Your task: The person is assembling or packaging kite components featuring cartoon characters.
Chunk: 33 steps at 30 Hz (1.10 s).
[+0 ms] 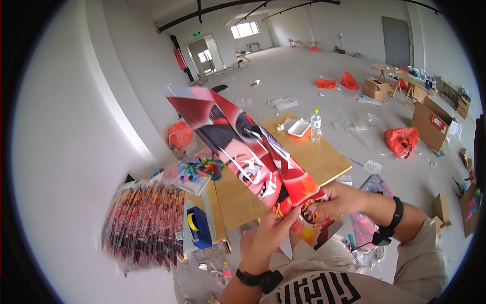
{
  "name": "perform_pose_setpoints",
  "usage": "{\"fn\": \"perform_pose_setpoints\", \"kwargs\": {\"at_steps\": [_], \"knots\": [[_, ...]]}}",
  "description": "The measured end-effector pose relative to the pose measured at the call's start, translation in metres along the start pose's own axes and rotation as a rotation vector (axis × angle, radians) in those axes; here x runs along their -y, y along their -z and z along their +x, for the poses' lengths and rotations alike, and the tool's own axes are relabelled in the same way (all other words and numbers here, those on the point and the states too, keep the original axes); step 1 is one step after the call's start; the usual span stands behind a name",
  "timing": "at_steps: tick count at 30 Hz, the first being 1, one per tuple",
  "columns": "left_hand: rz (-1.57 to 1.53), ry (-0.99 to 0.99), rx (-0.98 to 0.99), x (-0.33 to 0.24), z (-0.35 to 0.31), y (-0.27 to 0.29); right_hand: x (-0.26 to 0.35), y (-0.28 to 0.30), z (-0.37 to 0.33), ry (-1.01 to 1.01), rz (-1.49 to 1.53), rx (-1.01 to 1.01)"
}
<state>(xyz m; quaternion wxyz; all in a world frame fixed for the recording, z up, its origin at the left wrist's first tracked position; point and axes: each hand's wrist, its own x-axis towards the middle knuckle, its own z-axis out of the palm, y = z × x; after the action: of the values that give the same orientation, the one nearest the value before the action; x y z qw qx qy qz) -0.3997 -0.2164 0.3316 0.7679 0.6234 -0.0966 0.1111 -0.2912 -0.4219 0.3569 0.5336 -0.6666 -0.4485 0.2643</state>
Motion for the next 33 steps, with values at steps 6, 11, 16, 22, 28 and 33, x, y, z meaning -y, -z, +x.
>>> {"fn": "perform_pose_setpoints", "kwargs": {"at_steps": [6,11,16,22,28,33], "knots": [[0.034,0.066,-0.062,0.008,0.001,0.017,0.006,0.011,-0.014,-0.199,0.051,0.155],[-0.28,0.033,-0.213,-0.007,0.003,0.027,-0.024,0.004,-0.041,-0.232,0.38,0.048],[-0.459,-0.014,-0.411,-0.003,0.003,0.046,-0.065,-0.041,-0.041,-0.174,0.619,0.074],[-0.446,-0.04,-0.447,0.006,-0.01,0.057,-0.071,-0.092,-0.013,-0.312,0.49,0.001],[-0.42,-0.046,-0.462,0.026,-0.021,0.067,-0.08,-0.098,-0.011,-0.363,0.165,0.006],[-0.183,0.078,-0.327,0.019,-0.029,0.074,-0.116,-0.061,-0.028,-0.439,0.0,-0.217]]}}
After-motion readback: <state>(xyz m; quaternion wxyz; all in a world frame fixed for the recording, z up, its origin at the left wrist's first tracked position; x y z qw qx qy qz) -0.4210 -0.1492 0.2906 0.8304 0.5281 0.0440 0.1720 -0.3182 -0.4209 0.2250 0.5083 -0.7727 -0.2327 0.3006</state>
